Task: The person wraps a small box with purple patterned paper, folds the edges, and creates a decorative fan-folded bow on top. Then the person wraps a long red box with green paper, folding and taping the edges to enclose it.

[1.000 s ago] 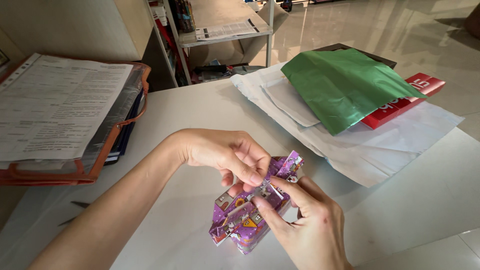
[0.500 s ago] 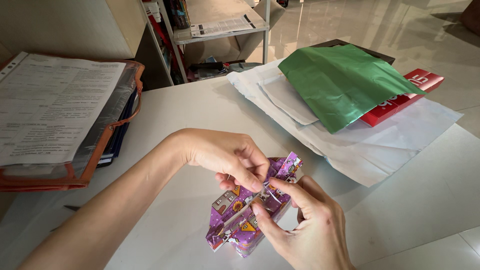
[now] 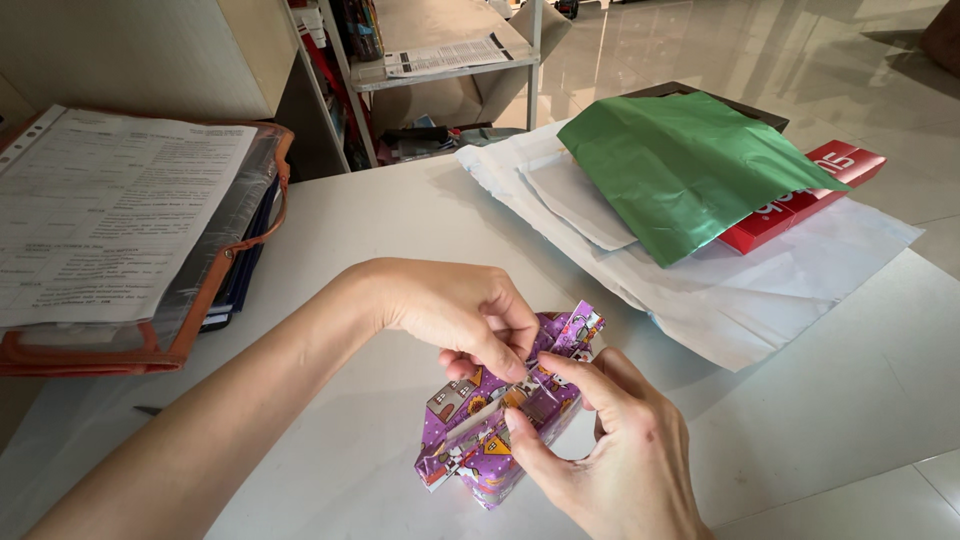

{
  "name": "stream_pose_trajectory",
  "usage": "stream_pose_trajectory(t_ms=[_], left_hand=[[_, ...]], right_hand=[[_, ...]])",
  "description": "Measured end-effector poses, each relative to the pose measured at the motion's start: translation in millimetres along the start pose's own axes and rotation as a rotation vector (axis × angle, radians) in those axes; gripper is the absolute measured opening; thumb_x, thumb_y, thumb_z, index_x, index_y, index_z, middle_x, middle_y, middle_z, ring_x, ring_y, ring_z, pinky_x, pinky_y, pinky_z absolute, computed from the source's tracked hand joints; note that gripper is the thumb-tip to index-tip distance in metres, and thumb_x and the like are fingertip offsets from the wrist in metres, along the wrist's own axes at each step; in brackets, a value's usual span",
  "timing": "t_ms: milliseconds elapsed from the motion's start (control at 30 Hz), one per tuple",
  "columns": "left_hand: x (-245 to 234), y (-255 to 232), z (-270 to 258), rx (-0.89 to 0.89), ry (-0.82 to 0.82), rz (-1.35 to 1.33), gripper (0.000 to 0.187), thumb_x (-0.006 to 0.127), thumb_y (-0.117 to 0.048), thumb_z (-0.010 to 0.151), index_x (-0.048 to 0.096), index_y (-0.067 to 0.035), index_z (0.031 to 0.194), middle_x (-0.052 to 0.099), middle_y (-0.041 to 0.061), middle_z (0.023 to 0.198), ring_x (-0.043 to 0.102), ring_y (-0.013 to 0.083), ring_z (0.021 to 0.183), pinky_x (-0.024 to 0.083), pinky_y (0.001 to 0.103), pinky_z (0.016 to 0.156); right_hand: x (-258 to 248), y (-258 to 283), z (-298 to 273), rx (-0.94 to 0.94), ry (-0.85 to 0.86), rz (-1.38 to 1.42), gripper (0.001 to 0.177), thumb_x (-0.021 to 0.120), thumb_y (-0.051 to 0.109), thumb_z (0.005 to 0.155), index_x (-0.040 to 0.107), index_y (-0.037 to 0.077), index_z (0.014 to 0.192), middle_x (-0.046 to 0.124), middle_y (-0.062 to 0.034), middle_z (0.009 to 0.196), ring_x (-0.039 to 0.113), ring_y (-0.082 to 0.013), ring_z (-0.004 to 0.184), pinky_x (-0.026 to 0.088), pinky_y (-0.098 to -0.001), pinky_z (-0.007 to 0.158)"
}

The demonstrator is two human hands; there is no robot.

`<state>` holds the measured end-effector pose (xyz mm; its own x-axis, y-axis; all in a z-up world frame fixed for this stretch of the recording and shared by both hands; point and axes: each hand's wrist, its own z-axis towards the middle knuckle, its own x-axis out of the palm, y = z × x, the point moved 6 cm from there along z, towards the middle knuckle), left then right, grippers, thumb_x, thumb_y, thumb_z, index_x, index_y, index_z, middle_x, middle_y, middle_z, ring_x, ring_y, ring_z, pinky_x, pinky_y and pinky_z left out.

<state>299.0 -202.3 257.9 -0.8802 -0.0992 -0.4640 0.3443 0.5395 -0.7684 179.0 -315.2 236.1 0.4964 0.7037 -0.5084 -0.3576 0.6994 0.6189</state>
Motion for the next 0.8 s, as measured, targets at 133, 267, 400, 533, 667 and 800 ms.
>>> stream_pose_trajectory(t_ms=[133, 267, 400, 533, 667, 800], left_hand=[[0, -2, -2, -0.003, -0.030, 0.036, 0.013, 0.073, -0.014, 0.084, 0.070, -0.004, 0.076, 0.062, 0.000, 0.059, 0.057, 0.0077, 0.049, 0.046, 0.025, 0.046], [1, -3, -1, -0.002, -0.042, 0.081, 0.013, 0.074, -0.016, 0.082, 0.071, -0.004, 0.076, 0.063, 0.000, 0.059, 0.059, 0.0080, 0.048, 0.047, 0.025, 0.046], [2, -5, -1, -0.030, -0.070, 0.147, 0.015, 0.074, -0.018, 0.080, 0.071, -0.004, 0.077, 0.064, 0.001, 0.059, 0.060, 0.0094, 0.048, 0.048, 0.027, 0.046], [1, -5, -1, -0.085, -0.113, 0.192, 0.015, 0.074, -0.019, 0.078, 0.071, -0.004, 0.078, 0.066, 0.001, 0.061, 0.062, 0.0106, 0.048, 0.049, 0.028, 0.047], [1, -4, 0, -0.139, -0.111, 0.215, 0.019, 0.077, -0.022, 0.078, 0.074, -0.003, 0.080, 0.067, 0.003, 0.062, 0.063, 0.0126, 0.048, 0.050, 0.028, 0.047], [-2, -2, 3, -0.234, -0.139, 0.252, 0.023, 0.080, -0.024, 0.076, 0.075, -0.001, 0.079, 0.068, 0.006, 0.061, 0.065, 0.0150, 0.049, 0.051, 0.029, 0.046]], right_hand=[[-2, -3, -3, -0.073, 0.022, 0.057, 0.044, 0.081, 0.020, 0.070, 0.076, 0.004, 0.111, 0.072, -0.0024, 0.091, 0.057, -0.0094, 0.053, 0.043, -0.0275, 0.045], [0, -16, -2, 0.068, 0.072, 0.092, 0.023, 0.067, 0.012, 0.088, 0.078, 0.005, 0.107, 0.068, -0.0036, 0.081, 0.056, -0.0100, 0.052, 0.046, -0.0275, 0.049], [3, -15, 1, 0.121, 0.053, 0.032, 0.019, 0.075, 0.015, 0.087, 0.081, 0.007, 0.103, 0.073, -0.0018, 0.083, 0.053, -0.0123, 0.046, 0.040, -0.0294, 0.043], [3, -10, 4, 0.097, 0.024, 0.035, 0.022, 0.080, 0.015, 0.077, 0.079, 0.006, 0.097, 0.073, -0.0018, 0.083, 0.058, -0.0112, 0.050, 0.043, -0.0286, 0.044], [0, -6, 3, -0.030, 0.004, 0.013, 0.027, 0.083, 0.017, 0.075, 0.078, 0.008, 0.100, 0.074, -0.0006, 0.088, 0.060, -0.0107, 0.058, 0.047, -0.0273, 0.049], [1, -18, 1, 0.069, 0.088, -0.079, 0.037, 0.090, 0.026, 0.073, 0.081, 0.014, 0.107, 0.073, 0.0008, 0.086, 0.061, -0.0148, 0.062, 0.049, -0.0303, 0.053]])
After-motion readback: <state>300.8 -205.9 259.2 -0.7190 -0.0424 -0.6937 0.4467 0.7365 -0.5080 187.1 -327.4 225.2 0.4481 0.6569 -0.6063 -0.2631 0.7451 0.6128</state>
